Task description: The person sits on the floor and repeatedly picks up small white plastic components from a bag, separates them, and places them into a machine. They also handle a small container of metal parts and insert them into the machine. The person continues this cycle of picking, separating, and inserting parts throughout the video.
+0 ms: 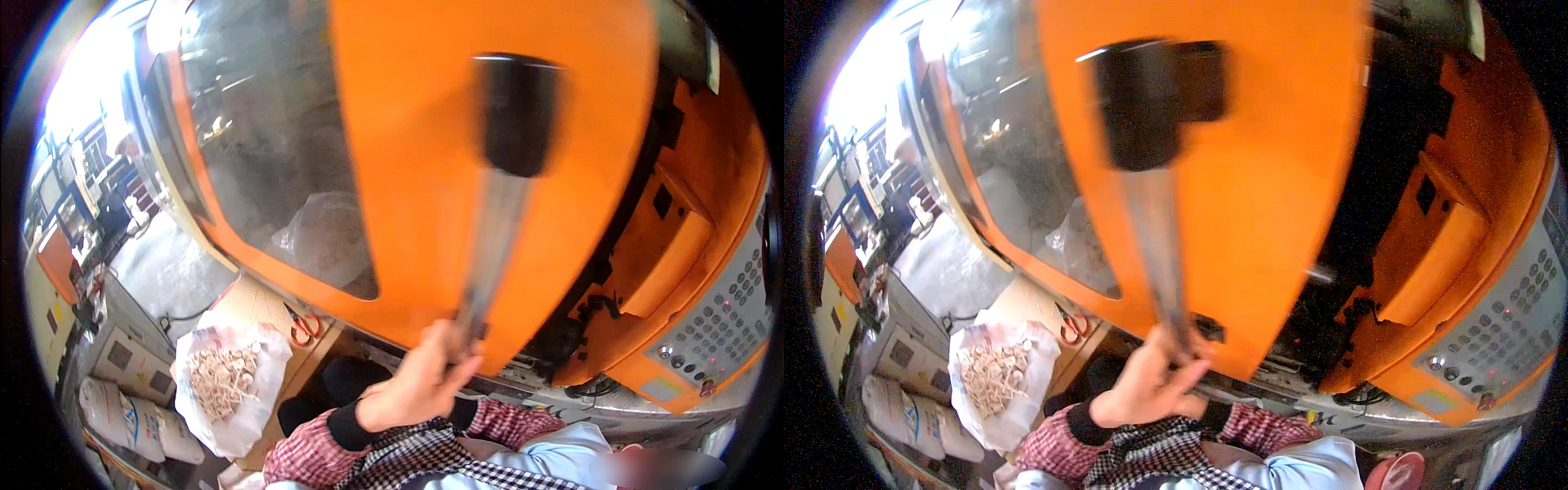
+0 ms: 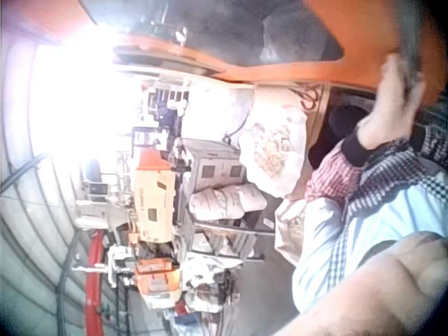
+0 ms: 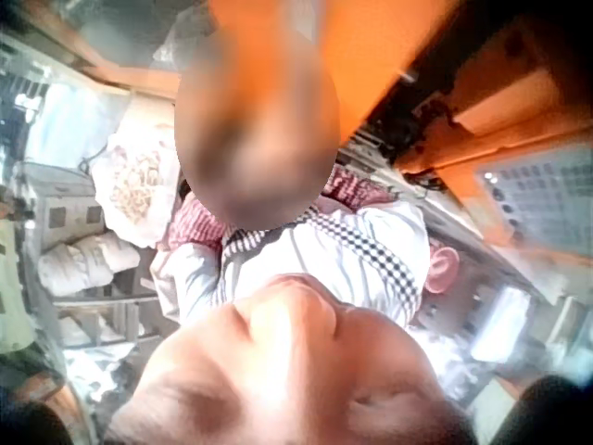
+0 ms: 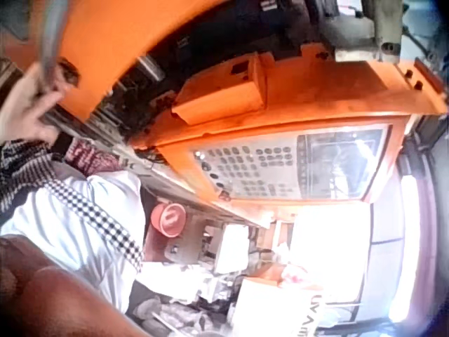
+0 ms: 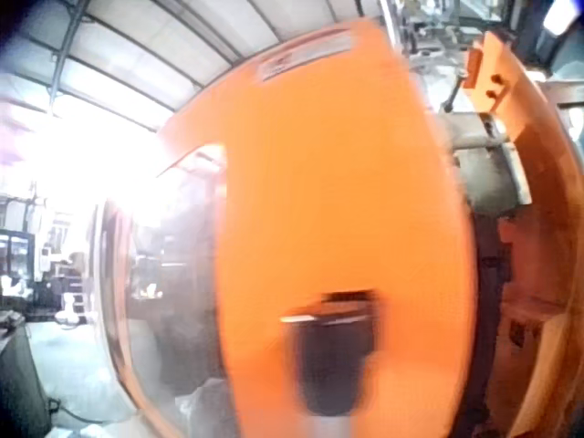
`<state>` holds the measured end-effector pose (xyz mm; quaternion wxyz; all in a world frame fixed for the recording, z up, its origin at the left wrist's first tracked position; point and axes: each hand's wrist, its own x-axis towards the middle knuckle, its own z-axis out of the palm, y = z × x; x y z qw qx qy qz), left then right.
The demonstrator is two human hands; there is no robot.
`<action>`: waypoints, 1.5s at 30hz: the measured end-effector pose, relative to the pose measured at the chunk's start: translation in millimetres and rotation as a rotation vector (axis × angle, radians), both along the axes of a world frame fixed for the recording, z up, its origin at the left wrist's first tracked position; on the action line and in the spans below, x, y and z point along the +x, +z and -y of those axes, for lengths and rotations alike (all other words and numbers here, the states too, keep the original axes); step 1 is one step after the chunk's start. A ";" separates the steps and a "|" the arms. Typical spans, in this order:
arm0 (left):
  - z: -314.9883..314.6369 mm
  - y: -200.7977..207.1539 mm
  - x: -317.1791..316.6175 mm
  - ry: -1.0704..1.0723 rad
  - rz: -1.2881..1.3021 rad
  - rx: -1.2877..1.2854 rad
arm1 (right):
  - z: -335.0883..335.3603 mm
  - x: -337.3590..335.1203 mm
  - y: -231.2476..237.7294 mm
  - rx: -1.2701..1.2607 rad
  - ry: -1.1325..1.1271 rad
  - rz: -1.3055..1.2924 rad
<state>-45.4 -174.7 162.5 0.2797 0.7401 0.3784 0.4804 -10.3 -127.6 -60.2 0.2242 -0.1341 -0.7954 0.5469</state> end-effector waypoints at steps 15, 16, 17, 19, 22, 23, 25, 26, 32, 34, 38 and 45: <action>15.8 -14.3 176.2 -0.458 0.212 0.237 | -28.5 -8.1 66.1 -0.555 -0.115 -0.230; 14.8 -13.2 173.5 -0.450 0.240 0.231 | -29.7 -7.3 66.1 -0.573 -0.115 -0.227; 13.5 -14.4 172.0 -0.444 0.227 0.242 | -30.0 -7.1 66.6 -0.591 -0.115 -0.225; 12.4 -15.8 169.1 -0.429 0.198 0.265 | -28.4 -8.7 69.5 -0.614 -0.107 -0.218; 10.0 -12.7 175.9 -0.482 0.196 0.241 | -22.8 -17.8 74.2 -0.622 -0.079 -0.216; 9.8 -14.1 180.1 -0.461 0.212 0.278 | -20.3 -20.6 76.6 -0.625 -0.089 -0.209; 10.9 -17.9 184.4 -0.403 0.236 0.357 | -16.5 -23.4 83.0 -0.629 -0.092 -0.189; 10.7 -5.6 161.3 -0.497 0.153 0.338 | -17.0 -25.2 81.8 -0.632 -0.111 -0.197; 33.5 -43.7 15.3 0.397 -0.341 0.534 | 8.8 -45.2 82.2 -0.481 -0.089 -0.151; 47.5 -87.3 -30.8 0.752 -0.527 0.396 | 22.0 -49.5 82.0 -0.541 0.129 -0.170; 101.8 -143.6 -114.5 0.952 -0.497 0.077 | 58.3 -87.1 13.1 -0.760 0.463 -0.216; 217.2 -249.6 -141.5 1.589 0.027 -0.324 | 53.2 -238.2 7.1 0.107 0.316 -0.005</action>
